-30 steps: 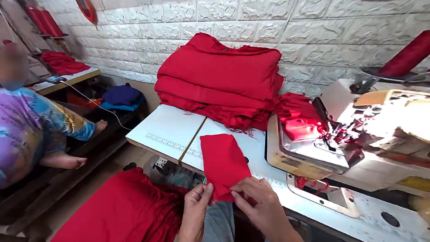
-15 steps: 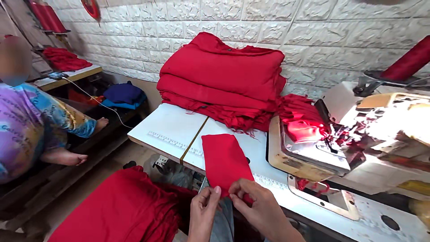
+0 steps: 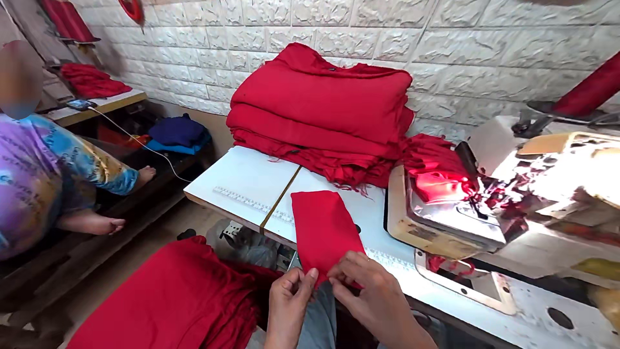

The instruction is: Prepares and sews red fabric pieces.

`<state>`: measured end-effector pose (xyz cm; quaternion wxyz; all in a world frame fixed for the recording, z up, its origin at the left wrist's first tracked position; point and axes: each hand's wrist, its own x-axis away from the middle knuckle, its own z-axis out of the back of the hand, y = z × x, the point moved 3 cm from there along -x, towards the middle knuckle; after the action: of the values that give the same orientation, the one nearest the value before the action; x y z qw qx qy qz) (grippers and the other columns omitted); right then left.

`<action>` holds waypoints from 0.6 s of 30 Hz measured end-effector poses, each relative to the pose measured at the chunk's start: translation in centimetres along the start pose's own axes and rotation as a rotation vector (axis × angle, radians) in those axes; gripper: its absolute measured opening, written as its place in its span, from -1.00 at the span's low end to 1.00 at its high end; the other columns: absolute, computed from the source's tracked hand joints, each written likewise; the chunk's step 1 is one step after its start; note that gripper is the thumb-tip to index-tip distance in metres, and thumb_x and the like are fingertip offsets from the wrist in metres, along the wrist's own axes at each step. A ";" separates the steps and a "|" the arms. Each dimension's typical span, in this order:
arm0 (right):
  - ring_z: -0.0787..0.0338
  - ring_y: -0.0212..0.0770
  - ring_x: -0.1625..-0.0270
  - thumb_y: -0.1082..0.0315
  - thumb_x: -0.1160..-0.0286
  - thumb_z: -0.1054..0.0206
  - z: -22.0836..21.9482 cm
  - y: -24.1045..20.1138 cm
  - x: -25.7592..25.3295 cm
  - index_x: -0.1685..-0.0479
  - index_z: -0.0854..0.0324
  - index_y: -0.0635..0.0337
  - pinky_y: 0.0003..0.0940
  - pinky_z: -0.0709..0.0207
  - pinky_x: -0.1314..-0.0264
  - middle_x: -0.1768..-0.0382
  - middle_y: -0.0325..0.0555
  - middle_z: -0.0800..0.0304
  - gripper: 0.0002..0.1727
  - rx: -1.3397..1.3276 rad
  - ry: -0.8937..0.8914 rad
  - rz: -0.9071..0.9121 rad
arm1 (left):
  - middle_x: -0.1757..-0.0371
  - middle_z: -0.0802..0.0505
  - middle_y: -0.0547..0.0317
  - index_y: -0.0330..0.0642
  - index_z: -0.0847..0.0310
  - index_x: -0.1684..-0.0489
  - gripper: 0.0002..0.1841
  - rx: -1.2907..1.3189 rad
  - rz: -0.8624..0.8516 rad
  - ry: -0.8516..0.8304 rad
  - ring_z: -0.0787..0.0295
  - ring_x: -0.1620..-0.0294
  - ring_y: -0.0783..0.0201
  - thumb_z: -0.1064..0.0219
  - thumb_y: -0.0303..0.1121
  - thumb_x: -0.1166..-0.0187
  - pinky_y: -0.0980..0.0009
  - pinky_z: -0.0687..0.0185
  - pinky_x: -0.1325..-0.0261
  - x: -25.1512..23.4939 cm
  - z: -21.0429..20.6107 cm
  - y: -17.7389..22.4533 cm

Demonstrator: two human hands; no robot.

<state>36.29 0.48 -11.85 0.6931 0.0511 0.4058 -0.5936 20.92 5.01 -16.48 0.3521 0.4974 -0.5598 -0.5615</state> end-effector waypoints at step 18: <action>-0.71 -0.56 0.63 0.44 -0.39 -0.30 2.2 0.5 -2.0 0.19 -0.72 0.18 -0.62 -0.63 0.61 0.56 -0.35 -0.78 -0.88 -0.447 -0.035 -0.306 | 0.51 -0.82 0.26 -0.23 -0.68 0.42 -0.89 0.304 0.153 0.047 -0.76 0.49 0.49 -0.41 -0.63 -0.44 0.55 -0.73 0.29 -0.1 -0.1 -1.0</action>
<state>37.91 0.93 -9.35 0.5963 -0.1753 0.5177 -0.5880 21.23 5.15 -17.40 0.3278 0.5138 -0.6660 -0.4300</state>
